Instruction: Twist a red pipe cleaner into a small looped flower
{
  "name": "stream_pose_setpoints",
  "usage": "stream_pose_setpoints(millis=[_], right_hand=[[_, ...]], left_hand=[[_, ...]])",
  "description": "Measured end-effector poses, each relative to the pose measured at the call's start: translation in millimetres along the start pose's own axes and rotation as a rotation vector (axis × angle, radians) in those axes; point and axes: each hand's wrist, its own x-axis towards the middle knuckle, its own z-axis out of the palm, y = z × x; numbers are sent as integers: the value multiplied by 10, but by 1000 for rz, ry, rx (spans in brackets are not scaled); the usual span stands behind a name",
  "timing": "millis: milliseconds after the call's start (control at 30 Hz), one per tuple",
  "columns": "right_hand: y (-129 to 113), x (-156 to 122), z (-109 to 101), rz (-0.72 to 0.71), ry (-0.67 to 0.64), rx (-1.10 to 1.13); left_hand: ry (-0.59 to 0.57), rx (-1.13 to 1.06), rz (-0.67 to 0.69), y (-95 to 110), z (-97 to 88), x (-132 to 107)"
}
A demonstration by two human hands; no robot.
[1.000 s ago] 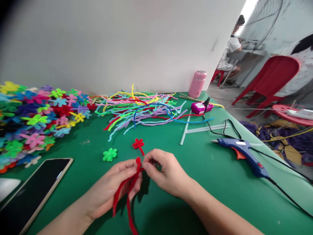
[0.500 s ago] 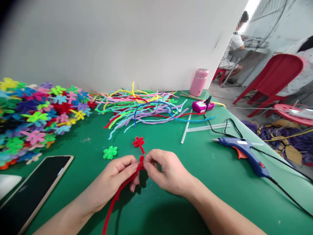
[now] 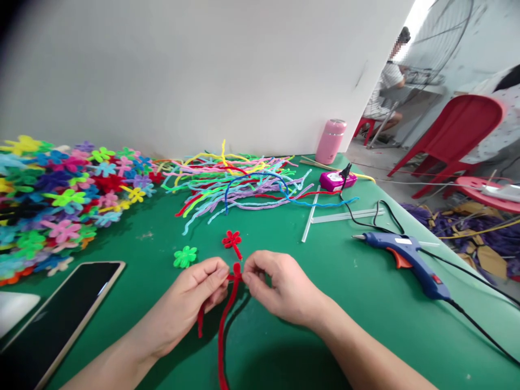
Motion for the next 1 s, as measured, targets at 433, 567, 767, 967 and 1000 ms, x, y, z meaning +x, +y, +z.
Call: stream_pose_setpoints(millis=[433,567,767,967,1000], right_hand=[[7,6,61,141,-51,44],[-15,3,77,140,-58,92],[-22,0,87,107,44,236],[20,5,99,-101,113,145],[30,6,101,-125,119,127]], left_hand=[[194,526,341,76,58,-92],[187,536,305,42,101,-79],[134,24,24,28,105,-58],[81,-285,-21,16,101,-71],[71,-305,-28,14,99,-70]])
